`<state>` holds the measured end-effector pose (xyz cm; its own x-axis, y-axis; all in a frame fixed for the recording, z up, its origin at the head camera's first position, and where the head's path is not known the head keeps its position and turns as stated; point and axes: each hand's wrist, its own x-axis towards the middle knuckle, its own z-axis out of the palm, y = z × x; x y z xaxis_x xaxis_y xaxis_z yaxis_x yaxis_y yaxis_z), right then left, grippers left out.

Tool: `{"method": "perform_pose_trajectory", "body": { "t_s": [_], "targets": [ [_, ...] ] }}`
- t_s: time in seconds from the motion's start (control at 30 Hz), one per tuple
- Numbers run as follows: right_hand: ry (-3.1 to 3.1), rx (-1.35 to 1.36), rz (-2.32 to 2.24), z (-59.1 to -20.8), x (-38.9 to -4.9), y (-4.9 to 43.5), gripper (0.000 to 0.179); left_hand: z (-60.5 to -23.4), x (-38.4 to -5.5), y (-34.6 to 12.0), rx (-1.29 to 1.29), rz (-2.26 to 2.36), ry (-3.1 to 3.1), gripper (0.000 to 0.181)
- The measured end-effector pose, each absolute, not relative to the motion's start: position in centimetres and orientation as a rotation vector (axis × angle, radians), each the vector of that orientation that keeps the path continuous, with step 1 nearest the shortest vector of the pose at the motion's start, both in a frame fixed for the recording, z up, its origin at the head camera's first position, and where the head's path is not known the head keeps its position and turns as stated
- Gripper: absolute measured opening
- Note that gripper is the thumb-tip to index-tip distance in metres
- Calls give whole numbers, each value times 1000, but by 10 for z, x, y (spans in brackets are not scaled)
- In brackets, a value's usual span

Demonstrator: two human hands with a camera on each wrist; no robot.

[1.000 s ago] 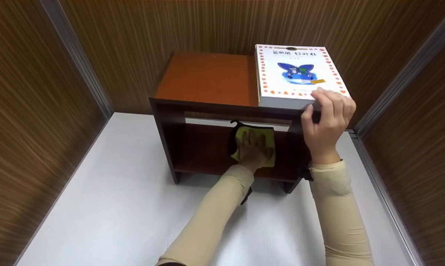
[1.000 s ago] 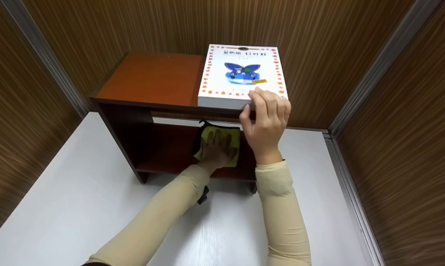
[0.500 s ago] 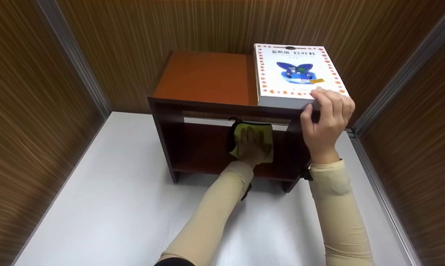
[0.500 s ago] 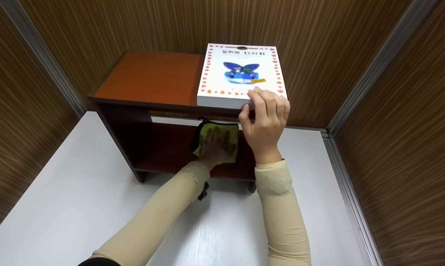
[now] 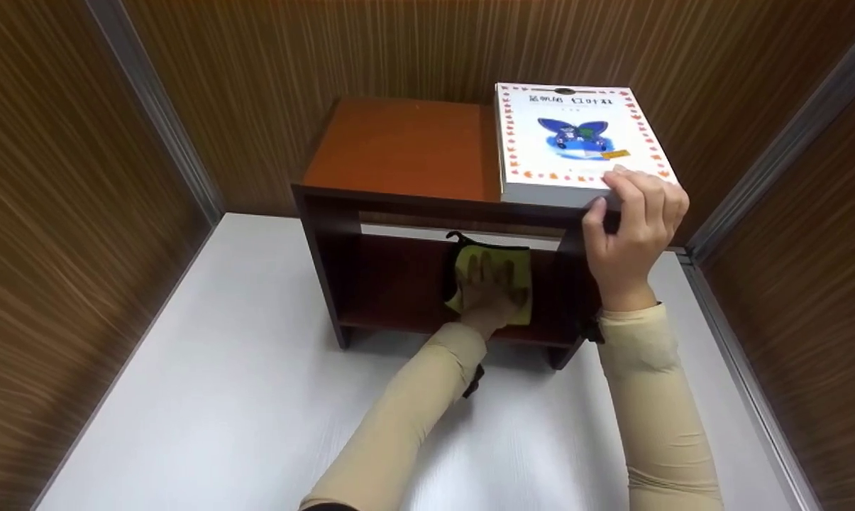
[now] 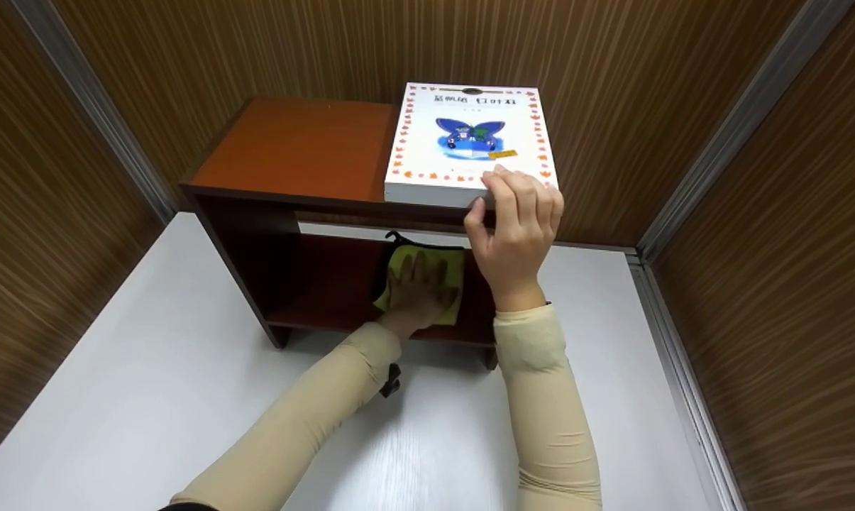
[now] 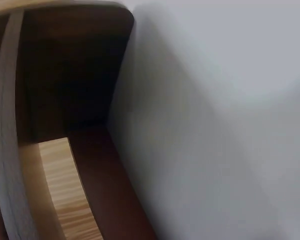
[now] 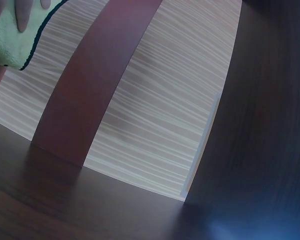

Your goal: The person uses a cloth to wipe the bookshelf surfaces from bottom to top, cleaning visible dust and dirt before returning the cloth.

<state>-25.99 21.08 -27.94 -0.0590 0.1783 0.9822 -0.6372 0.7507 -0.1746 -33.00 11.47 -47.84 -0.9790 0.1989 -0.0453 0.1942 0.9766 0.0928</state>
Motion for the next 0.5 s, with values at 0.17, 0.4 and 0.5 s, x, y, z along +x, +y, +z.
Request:
{"method": "perform_pose_trajectory", "body": {
  "t_s": [0.17,0.4,0.5],
  "targets": [
    [-1496,394,693,-280,-260,211,24,-484,-315,115,314,192,3081,66],
    [-1498,386,695,-283,-262,213,23,-487,-292,118,341,136,3088,67],
    [-1498,381,702,-282,-261,212,23,-487,-286,118,343,145,3097,67]
  ]
}}
